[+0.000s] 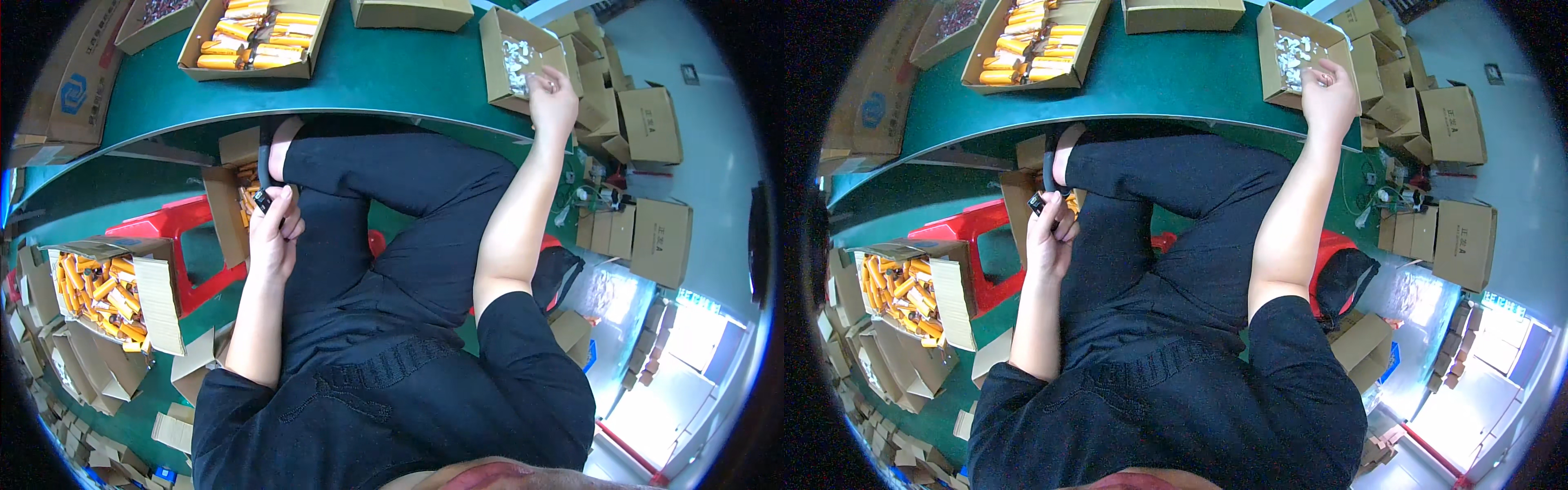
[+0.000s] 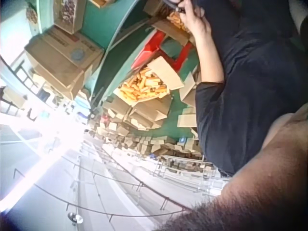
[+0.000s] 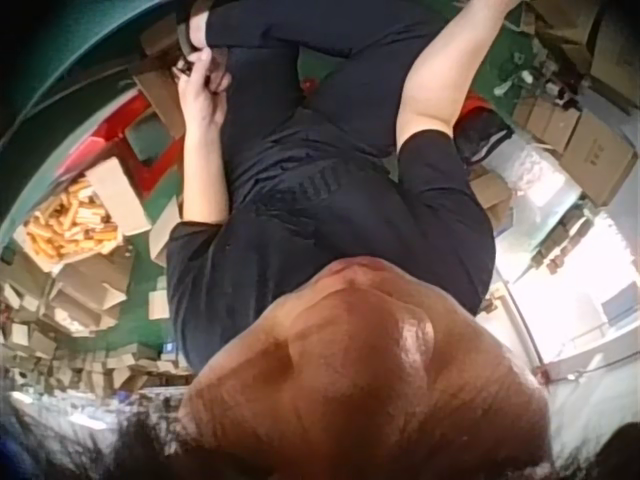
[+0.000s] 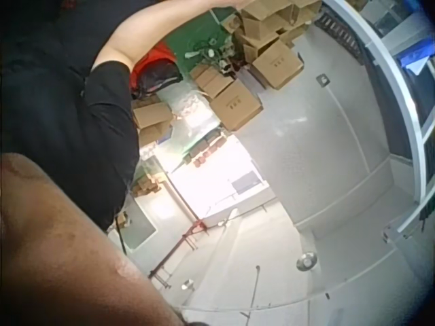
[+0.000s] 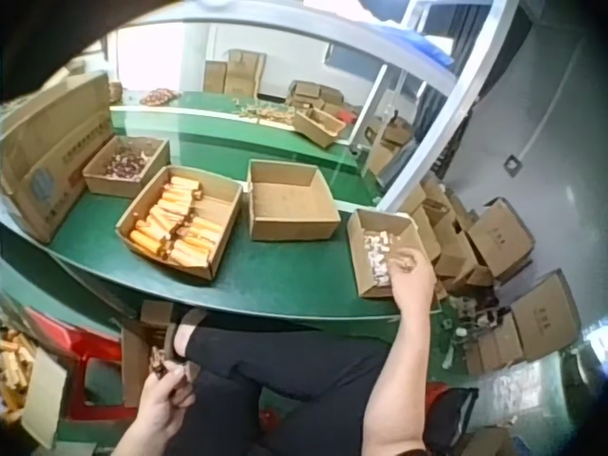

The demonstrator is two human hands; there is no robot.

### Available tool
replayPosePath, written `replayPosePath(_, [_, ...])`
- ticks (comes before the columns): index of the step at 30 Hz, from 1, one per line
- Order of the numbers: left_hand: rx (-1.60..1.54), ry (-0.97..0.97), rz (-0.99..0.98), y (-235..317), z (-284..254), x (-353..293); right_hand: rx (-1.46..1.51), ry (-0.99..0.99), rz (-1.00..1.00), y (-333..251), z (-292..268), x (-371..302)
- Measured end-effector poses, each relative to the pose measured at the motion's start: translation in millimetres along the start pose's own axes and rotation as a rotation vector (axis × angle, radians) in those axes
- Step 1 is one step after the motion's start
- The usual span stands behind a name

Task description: The person assembles electronic components by hand, connecting wires to plastic housings.

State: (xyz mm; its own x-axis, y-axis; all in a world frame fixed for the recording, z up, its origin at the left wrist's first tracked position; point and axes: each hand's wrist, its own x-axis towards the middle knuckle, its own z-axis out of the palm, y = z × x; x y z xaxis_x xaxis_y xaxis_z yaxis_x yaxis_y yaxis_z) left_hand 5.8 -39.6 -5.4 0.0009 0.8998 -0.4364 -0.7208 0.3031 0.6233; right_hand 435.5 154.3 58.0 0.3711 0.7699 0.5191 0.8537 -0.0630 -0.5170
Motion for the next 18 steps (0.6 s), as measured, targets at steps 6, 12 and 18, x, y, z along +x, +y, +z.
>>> replayPosePath(6, [0.004, 0.005, 0.004, -0.6, -3.3, 0.3, 0.543, -0.098, 0.368, -34.6, -18.7, -0.4])
replayPosePath(12, [-0.013, 0.019, -0.019, -3.4, -1.0, 3.3, 0.887, -0.014, 0.390, -56.6, -20.4, -7.3])
replayPosePath(18, [-0.015, 0.022, -0.015, -3.9, 0.0, 4.2, 0.333, 0.137, 0.177, -41.7, -22.6, 14.5])
